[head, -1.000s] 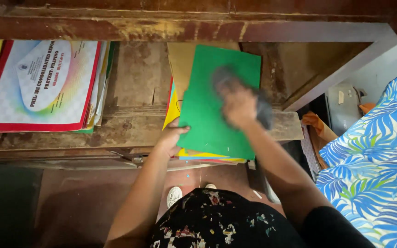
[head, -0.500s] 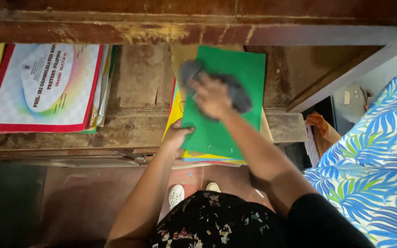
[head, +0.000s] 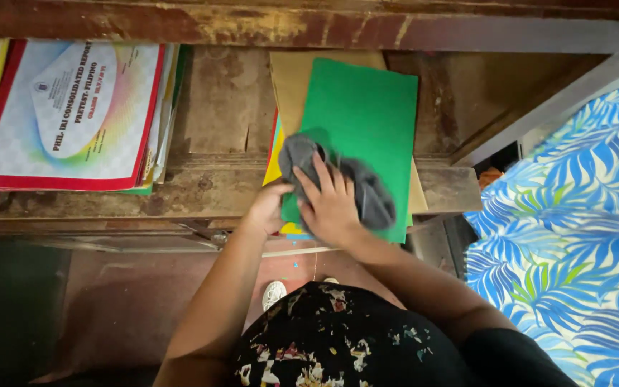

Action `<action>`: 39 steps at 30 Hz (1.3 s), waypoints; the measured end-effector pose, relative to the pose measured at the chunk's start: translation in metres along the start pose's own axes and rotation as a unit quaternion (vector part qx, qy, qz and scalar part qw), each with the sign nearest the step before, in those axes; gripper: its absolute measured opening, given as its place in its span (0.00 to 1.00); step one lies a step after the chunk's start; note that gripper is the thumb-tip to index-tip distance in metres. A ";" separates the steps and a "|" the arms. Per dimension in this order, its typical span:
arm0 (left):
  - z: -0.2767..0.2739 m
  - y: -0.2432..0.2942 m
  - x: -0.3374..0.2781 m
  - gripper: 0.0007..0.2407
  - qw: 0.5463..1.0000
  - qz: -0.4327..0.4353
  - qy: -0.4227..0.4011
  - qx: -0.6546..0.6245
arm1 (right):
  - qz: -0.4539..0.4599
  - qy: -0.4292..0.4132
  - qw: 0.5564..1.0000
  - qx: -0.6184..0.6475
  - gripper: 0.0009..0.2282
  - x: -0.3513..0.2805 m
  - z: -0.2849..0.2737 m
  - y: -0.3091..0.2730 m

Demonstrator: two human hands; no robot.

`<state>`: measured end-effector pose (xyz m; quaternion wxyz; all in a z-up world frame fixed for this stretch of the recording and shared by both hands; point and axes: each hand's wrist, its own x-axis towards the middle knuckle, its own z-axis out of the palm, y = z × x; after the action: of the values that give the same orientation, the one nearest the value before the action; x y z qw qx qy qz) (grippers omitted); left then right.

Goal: Wiping dust off a stack of school folders and documents with a cloth.

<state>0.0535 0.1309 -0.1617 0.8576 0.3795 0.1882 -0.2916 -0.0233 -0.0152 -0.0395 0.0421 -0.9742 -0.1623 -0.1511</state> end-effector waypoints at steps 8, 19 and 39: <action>0.022 0.008 -0.023 0.21 0.991 0.051 0.041 0.113 | 0.222 -0.017 0.972 -0.073 0.32 -0.007 0.010 0.134; 0.024 0.000 -0.012 0.21 0.993 0.068 0.048 0.080 | 0.007 0.029 0.998 -0.052 0.34 -0.020 -0.009 0.010; 0.153 0.100 -0.205 0.31 0.760 0.205 0.057 0.615 | 0.242 0.107 0.729 0.631 0.29 0.024 -0.089 0.128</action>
<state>-0.0219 0.1421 0.1018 0.4674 0.8705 -0.0656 -0.1397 0.0154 -0.1401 0.0480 0.6998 -0.7066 0.0268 -0.1015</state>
